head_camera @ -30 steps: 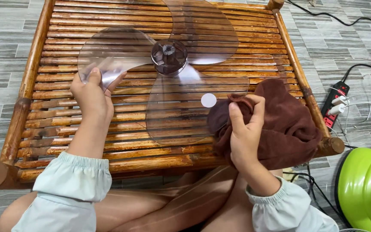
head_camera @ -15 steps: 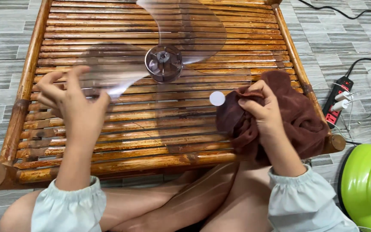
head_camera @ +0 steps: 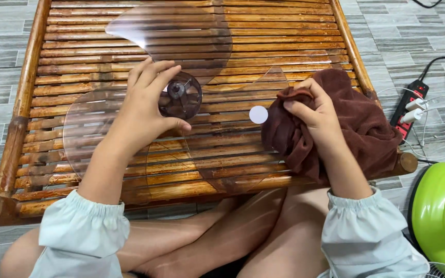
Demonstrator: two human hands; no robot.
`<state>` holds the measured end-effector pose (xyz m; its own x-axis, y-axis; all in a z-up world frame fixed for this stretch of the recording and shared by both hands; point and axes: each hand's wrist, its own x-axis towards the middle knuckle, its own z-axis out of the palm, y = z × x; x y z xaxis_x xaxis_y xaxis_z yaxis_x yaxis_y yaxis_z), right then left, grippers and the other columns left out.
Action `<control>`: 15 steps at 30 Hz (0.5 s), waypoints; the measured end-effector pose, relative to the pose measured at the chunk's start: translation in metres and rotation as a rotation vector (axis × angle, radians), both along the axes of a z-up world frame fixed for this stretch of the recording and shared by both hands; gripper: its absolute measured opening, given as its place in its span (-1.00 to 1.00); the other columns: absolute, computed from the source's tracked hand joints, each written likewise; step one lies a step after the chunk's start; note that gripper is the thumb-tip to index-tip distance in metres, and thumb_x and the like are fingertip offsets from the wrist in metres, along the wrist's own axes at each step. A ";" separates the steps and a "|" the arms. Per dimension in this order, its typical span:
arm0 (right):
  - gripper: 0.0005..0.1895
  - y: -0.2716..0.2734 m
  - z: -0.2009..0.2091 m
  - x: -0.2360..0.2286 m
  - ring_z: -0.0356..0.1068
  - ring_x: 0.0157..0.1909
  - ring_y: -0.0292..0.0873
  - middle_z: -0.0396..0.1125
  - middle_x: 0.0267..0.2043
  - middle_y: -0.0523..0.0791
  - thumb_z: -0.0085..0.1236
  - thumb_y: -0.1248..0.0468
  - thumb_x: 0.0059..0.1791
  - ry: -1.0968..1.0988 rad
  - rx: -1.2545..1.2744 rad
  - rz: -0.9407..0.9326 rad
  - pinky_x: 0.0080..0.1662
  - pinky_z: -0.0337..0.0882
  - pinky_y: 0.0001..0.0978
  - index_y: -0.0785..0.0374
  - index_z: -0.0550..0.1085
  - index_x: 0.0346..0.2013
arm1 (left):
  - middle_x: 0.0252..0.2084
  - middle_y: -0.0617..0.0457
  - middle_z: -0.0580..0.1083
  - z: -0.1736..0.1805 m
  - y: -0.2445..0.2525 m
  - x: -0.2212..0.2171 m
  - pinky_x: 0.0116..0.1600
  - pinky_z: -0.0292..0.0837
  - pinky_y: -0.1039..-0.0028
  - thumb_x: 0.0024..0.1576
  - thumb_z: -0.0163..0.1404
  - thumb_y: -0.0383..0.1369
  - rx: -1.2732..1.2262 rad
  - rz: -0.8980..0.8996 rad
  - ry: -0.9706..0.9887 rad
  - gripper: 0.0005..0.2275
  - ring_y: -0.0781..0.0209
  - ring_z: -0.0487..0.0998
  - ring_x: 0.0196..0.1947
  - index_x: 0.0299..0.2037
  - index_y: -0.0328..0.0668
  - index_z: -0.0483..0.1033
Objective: Cleaning a plastic fan blade using a brown cloth on a bamboo table.
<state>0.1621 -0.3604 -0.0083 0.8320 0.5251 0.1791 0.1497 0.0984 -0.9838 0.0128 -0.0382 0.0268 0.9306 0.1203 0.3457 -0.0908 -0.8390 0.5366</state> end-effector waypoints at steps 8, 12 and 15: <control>-0.76 0.010 0.014 -0.066 0.27 -0.19 -0.26 0.37 -0.16 -0.10 -0.13 0.32 0.11 -0.349 -0.215 -0.180 -0.06 0.28 -0.49 0.39 0.44 -0.05 | 0.32 0.00 0.38 -0.005 0.009 0.001 0.40 0.19 0.15 -0.46 0.48 -0.24 -0.028 -0.014 -0.119 -0.04 -0.06 0.30 0.31 0.31 -0.17 0.41; -0.81 0.001 0.011 -0.069 0.23 -0.33 -0.35 0.35 -0.28 -0.18 0.05 0.37 0.07 -0.268 -0.262 -0.127 -0.21 0.29 -0.58 0.37 0.46 -0.04 | 0.33 0.03 0.40 -0.003 0.015 0.002 0.30 0.28 0.25 -0.48 0.47 -0.28 -0.066 -0.033 -0.043 -0.06 0.03 0.43 0.24 0.29 -0.16 0.43; -0.86 0.002 0.016 -0.049 0.19 -0.34 -0.40 0.33 -0.30 -0.23 0.02 0.35 0.08 -0.164 -0.255 -0.073 -0.23 0.23 -0.63 0.28 0.47 -0.09 | 0.31 0.01 0.43 -0.004 0.018 0.002 0.31 0.30 0.27 -0.42 0.45 -0.28 -0.080 -0.072 -0.097 -0.11 0.04 0.46 0.23 0.28 -0.19 0.44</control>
<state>0.1131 -0.3583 0.0077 0.8400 0.5104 0.1842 0.3060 -0.1652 -0.9376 0.0152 -0.0200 0.0228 0.9005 0.0851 0.4264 -0.2038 -0.7836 0.5869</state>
